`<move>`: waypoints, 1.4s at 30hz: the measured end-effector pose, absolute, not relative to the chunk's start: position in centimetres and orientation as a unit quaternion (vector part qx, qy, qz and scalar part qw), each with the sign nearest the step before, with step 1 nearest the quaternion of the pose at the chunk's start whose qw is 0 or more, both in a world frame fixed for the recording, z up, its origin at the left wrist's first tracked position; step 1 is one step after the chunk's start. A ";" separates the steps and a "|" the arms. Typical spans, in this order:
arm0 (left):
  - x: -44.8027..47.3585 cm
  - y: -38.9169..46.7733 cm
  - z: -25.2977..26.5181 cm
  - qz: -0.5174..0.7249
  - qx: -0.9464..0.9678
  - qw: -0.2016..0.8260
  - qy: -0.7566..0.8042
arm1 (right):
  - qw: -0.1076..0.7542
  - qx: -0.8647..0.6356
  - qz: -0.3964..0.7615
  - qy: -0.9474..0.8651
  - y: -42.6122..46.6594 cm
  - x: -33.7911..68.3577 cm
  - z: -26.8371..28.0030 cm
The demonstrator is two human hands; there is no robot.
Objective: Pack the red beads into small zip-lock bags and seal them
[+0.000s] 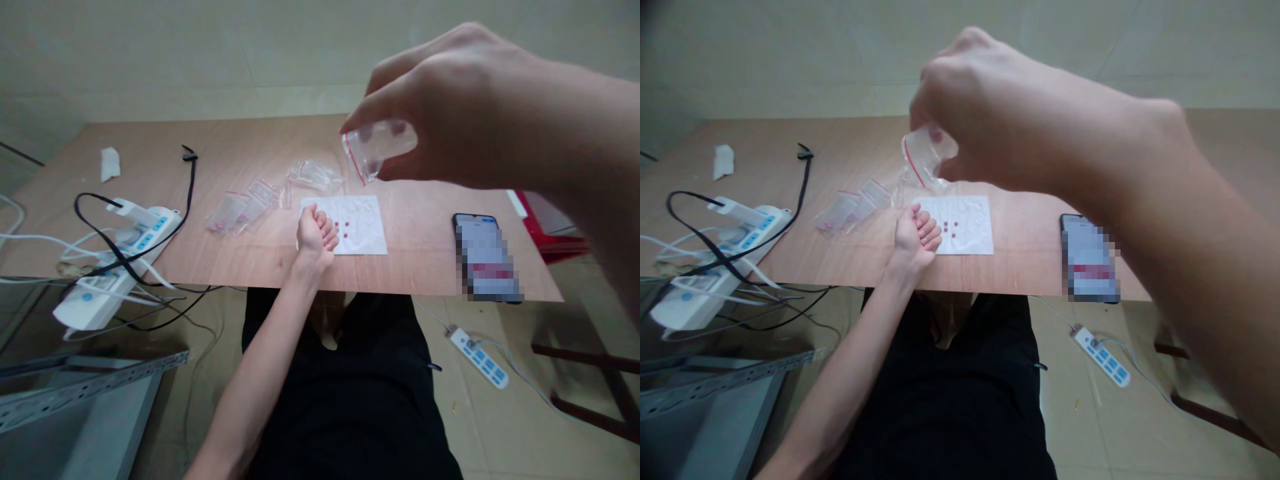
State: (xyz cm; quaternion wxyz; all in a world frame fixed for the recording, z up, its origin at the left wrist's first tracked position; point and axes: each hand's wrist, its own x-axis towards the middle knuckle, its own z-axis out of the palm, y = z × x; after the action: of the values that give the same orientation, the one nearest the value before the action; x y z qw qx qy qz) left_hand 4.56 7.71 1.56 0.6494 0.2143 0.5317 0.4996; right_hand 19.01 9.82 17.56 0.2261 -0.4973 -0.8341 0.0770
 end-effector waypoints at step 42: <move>-12.3 9.4 -2.6 0.217 0.575 -0.015 0.788 | 0.295 -0.561 0.122 -0.763 22.1 10.7 -2.7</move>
State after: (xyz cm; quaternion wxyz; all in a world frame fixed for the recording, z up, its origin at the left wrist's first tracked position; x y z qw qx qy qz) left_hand -12.32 9.45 -2.60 -0.0146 0.5753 0.7885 0.2171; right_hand 10.72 22.15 -2.72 0.2953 -0.5614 -0.7633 0.1222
